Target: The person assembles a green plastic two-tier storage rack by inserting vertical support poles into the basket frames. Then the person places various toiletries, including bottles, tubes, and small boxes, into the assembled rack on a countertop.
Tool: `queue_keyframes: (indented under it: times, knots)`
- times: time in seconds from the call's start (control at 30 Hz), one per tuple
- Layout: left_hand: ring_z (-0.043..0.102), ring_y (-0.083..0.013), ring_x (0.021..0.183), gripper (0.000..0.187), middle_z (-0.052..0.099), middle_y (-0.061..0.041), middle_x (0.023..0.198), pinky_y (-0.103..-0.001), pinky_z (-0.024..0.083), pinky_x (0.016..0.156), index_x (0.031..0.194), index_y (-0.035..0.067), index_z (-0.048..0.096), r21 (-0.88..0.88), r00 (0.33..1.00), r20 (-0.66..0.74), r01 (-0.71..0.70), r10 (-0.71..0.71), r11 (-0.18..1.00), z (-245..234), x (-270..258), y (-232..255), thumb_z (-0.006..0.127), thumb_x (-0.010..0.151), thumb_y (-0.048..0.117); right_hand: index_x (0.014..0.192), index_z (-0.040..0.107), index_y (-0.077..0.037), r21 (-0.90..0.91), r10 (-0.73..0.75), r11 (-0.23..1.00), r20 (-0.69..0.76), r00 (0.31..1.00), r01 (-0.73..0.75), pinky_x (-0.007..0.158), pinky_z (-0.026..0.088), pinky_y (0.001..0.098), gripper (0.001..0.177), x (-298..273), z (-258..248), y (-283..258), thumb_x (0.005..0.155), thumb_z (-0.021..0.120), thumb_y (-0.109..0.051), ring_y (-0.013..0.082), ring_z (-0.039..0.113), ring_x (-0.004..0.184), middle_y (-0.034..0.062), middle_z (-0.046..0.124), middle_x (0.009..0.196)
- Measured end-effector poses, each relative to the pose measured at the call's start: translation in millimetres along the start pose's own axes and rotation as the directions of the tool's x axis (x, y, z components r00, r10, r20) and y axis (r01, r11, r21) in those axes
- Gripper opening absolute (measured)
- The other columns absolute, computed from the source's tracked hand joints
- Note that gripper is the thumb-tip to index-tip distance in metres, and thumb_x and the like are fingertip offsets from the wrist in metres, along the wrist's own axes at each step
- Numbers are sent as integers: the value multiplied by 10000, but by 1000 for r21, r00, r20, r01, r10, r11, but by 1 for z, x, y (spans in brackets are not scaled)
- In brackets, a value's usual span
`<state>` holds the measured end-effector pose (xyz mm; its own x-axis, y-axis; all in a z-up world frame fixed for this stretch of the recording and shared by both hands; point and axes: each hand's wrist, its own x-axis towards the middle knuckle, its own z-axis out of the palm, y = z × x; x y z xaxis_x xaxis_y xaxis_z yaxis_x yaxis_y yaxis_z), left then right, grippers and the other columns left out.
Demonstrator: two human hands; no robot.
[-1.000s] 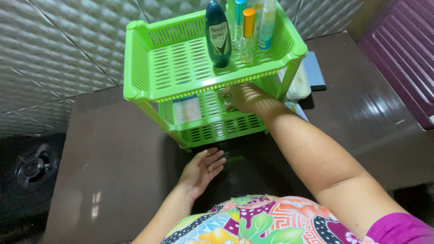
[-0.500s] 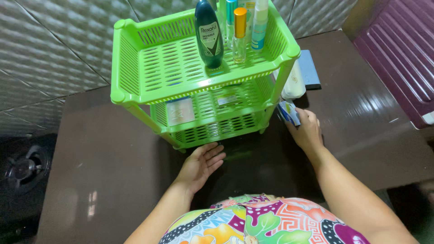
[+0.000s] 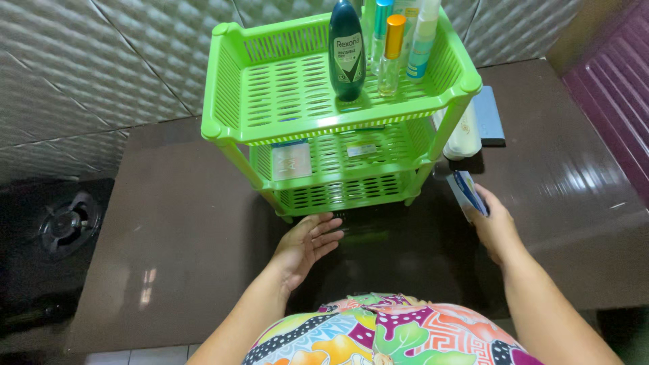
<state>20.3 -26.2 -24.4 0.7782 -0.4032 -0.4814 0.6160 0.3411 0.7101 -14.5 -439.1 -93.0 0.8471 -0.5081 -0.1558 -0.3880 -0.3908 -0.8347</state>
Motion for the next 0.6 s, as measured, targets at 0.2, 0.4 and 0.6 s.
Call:
queue_keyframes:
  times: [0.2,0.4,0.6]
  knots:
    - [685,-214,1043,351,700,-116,1208,-366,558,948,1315,44,613,398,871,294,-486,394,778,44,10,51,592,1031,249,1492,533,-60,287,-174,956,418,892,52,968,454,288,618,-52,-51,-79,894,675,-124,135,585,1136,45,661,1308]
    - [642,-292,1100,436,702,-141,1190,-421,497,929,1315,136,640,904,793,426,-391,436,-173,101,66,125,710,934,338,1527,463,-35,407,-490,856,447,748,318,1007,455,298,653,-69,-18,-175,923,670,-177,132,575,1182,61,614,1364]
    - [704,-226,1094,408,730,-46,1217,-369,534,1008,1246,156,706,803,947,290,-162,139,-573,104,126,121,683,956,442,1459,450,25,-173,-710,622,287,643,764,1139,333,471,597,-22,45,-224,953,653,-218,414,418,1388,272,486,1468]
